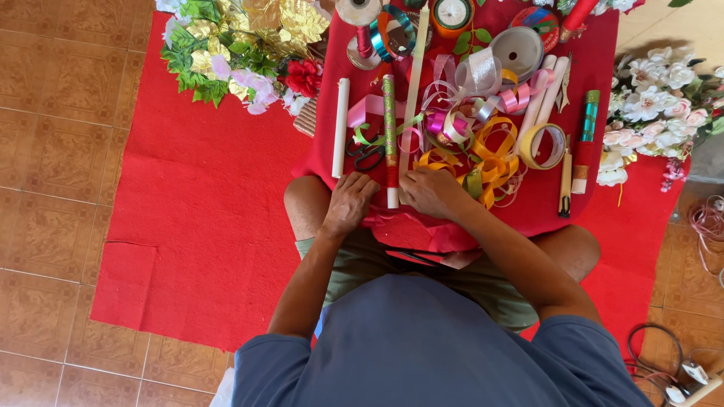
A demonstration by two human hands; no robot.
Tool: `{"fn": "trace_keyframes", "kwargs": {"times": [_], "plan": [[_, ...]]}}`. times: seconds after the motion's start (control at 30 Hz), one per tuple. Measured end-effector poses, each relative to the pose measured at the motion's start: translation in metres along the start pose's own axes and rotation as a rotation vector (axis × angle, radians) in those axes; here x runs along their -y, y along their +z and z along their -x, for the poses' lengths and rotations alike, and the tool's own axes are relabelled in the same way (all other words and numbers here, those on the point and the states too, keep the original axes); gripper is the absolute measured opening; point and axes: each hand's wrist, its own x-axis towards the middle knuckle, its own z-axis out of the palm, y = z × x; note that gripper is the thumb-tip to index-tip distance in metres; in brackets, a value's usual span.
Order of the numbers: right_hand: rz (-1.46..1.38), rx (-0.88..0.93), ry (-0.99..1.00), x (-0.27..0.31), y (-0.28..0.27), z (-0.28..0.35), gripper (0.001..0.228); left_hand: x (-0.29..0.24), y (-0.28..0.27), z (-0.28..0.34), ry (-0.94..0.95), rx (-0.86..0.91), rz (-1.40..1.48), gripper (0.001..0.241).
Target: The person wraps decorative ribbon and paper around several cardboard tubes by hand, securing the ends.
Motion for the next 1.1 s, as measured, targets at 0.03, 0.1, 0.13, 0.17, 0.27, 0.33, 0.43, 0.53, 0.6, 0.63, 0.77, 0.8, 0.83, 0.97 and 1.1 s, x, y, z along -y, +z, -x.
{"fn": "trace_keyframes", "kwargs": {"times": [0.03,0.1,0.13,0.17,0.27,0.33,0.43,0.53,0.6,0.63,0.77,0.8,0.83,0.97,1.1], "plan": [[0.002,-0.001,0.001,0.0,-0.001,0.001,0.019,-0.001,-0.002,-0.001,0.002,-0.002,0.0,0.029],[-0.014,0.001,0.011,0.002,-0.004,0.003,0.019,-0.004,-0.006,-0.003,0.002,-0.002,-0.031,0.029],[-0.011,0.0,0.009,0.003,-0.003,0.004,0.019,-0.003,-0.005,-0.002,0.002,-0.004,-0.032,0.029],[-0.012,-0.047,0.018,0.005,-0.001,0.004,0.022,-0.003,-0.005,-0.001,-0.001,-0.003,-0.041,0.027],[-0.028,-0.121,0.055,0.006,0.002,0.011,0.025,-0.005,-0.007,-0.003,-0.011,0.001,-0.046,0.022],[-0.049,-0.146,0.073,0.009,0.0,0.015,0.025,-0.007,-0.01,-0.001,-0.028,0.005,-0.049,0.021],[-0.043,-0.266,0.096,0.014,-0.009,0.029,0.022,-0.008,-0.011,-0.001,-0.099,0.03,0.004,0.01],[-0.056,-0.373,0.146,0.021,-0.01,0.049,0.027,-0.017,-0.025,-0.005,-0.213,0.047,0.12,0.017],[-0.202,-0.516,0.194,0.029,-0.013,0.065,0.024,-0.026,-0.033,-0.01,-0.343,0.001,0.241,0.018],[-0.2,-0.514,0.196,0.033,-0.01,0.073,0.024,-0.026,-0.028,-0.01,-0.342,0.001,0.244,0.018],[-0.423,-0.603,0.323,0.046,-0.003,0.102,0.019,-0.027,-0.01,-0.013,-0.473,-0.049,0.325,0.016],[-0.506,-0.621,0.355,0.049,-0.002,0.108,0.016,-0.027,-0.005,-0.016,-0.532,-0.06,0.337,0.015],[-0.502,-0.623,0.36,0.05,0.004,0.114,0.016,-0.028,-0.005,-0.023,-0.527,-0.059,0.342,0.015],[-0.582,-0.607,0.4,0.06,0.006,0.127,0.015,-0.034,0.001,-0.052,-0.668,0.163,0.201,0.039],[-0.644,-0.583,0.443,0.067,0.017,0.14,0.015,-0.036,0.021,-0.067,-0.837,0.454,0.062,0.051]]}}
